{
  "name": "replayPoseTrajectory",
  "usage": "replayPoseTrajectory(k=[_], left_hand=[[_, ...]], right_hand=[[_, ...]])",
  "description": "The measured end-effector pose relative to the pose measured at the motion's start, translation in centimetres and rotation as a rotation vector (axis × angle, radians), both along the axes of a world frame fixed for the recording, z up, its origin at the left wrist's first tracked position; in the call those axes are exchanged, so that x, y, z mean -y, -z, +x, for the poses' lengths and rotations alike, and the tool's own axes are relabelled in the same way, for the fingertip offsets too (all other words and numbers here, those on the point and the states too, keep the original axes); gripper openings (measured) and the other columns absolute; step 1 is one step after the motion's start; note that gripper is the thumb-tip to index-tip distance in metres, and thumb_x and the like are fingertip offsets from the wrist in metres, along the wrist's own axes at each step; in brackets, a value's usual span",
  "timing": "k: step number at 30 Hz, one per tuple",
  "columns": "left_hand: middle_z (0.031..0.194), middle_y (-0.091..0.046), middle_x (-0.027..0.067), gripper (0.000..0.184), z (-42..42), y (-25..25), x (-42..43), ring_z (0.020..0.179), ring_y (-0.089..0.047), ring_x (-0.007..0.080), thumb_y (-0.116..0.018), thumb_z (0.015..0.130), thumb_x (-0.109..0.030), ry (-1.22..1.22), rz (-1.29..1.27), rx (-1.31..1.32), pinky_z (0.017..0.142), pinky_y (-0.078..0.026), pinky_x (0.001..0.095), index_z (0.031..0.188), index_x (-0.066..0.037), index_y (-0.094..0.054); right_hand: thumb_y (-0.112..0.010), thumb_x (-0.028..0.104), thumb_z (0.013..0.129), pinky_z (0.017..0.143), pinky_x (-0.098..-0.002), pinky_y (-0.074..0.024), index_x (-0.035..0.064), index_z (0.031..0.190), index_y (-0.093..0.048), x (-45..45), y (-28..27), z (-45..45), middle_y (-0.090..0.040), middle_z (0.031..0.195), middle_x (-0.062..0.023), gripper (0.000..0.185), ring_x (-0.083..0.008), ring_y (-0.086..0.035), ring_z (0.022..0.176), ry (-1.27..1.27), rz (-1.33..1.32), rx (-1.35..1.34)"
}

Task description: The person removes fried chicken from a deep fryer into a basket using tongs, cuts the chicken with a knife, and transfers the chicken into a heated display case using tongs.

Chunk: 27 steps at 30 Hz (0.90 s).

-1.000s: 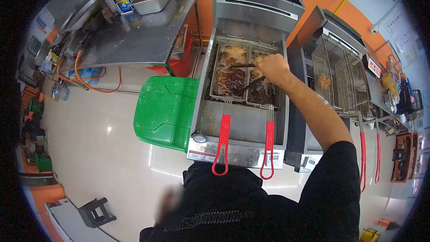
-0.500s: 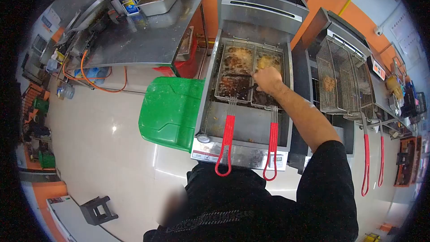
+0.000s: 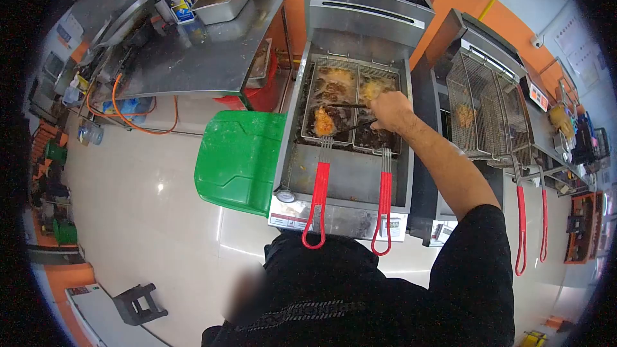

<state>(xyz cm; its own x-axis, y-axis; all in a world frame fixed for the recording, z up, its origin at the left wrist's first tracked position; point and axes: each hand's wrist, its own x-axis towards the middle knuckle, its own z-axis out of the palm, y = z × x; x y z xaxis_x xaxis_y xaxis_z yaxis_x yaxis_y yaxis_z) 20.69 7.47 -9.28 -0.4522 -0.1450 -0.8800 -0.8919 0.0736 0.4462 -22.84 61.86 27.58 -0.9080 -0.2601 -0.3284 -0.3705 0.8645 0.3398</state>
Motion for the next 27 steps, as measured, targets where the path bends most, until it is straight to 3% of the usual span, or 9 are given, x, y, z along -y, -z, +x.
replayPoseTrajectory(k=[11, 16, 19, 22, 27], left_hand=[[0.095, -0.067, 0.0193, 0.032, 0.8, 1.5, 1.2, 0.085, -0.067, 0.0256, -0.057, 0.092, -0.022, 0.031, 0.032, -0.052, 0.067, -0.057, 0.0326, 0.11, 0.003, -0.058], [0.095, -0.067, 0.0192, 0.028, 0.3, -1.7, 0.2, 0.084, -0.067, 0.0251, -0.058, 0.091, -0.019, 0.136, -0.067, 0.01, 0.067, -0.057, 0.0331, 0.109, 0.002, -0.059], [0.094, -0.067, 0.0185, 0.025, 0.7, -1.2, 0.3, 0.082, -0.067, 0.0244, -0.058, 0.09, -0.016, 0.211, -0.088, -0.097, 0.064, -0.057, 0.0329, 0.109, 0.001, -0.059], [0.093, -0.067, 0.0181, 0.023, 0.4, -0.3, 0.4, 0.082, -0.067, 0.0244, -0.057, 0.09, -0.013, 0.087, -0.011, -0.064, 0.063, -0.056, 0.0325, 0.108, -0.001, -0.059], [0.096, -0.067, 0.0185, 0.022, -0.4, -0.4, 0.0, 0.084, -0.067, 0.0251, -0.056, 0.09, -0.012, 0.041, 0.026, 0.002, 0.063, -0.056, 0.0328, 0.108, 0.0, -0.059]], right_hand=[[-0.073, 0.053, 0.071, 0.075, -0.0435, -0.0536, 0.0132, 0.117, -0.062, -2.2, 1.0, 0.4, -0.067, 0.085, -0.0166, 0.061, -0.0331, -0.067, 0.086, 0.055, -0.108, -0.029], [-0.072, 0.053, 0.072, 0.075, -0.0444, -0.0539, 0.0113, 0.117, -0.062, -2.1, -0.3, 1.2, -0.067, 0.086, -0.0179, 0.061, -0.0337, -0.067, 0.087, 0.051, -0.16, -0.024], [-0.07, 0.053, 0.074, 0.075, -0.0444, -0.0541, 0.0101, 0.117, -0.061, -2.0, -1.0, 1.6, -0.067, 0.087, -0.0186, 0.061, -0.0335, -0.067, 0.087, 0.06, -0.159, -0.009], [-0.07, 0.052, 0.075, 0.075, -0.0428, -0.0543, 0.0076, 0.11, -0.064, -2.0, -1.6, 2.3, -0.068, 0.087, -0.0184, 0.057, -0.0329, -0.067, 0.088, 0.072, -0.144, -0.042], [-0.069, 0.051, 0.076, 0.075, -0.0428, -0.0544, 0.0066, 0.112, -0.063, -2.7, -2.0, 3.3, -0.067, 0.087, -0.0194, 0.057, -0.0336, -0.067, 0.087, 0.066, -0.131, -0.052]])
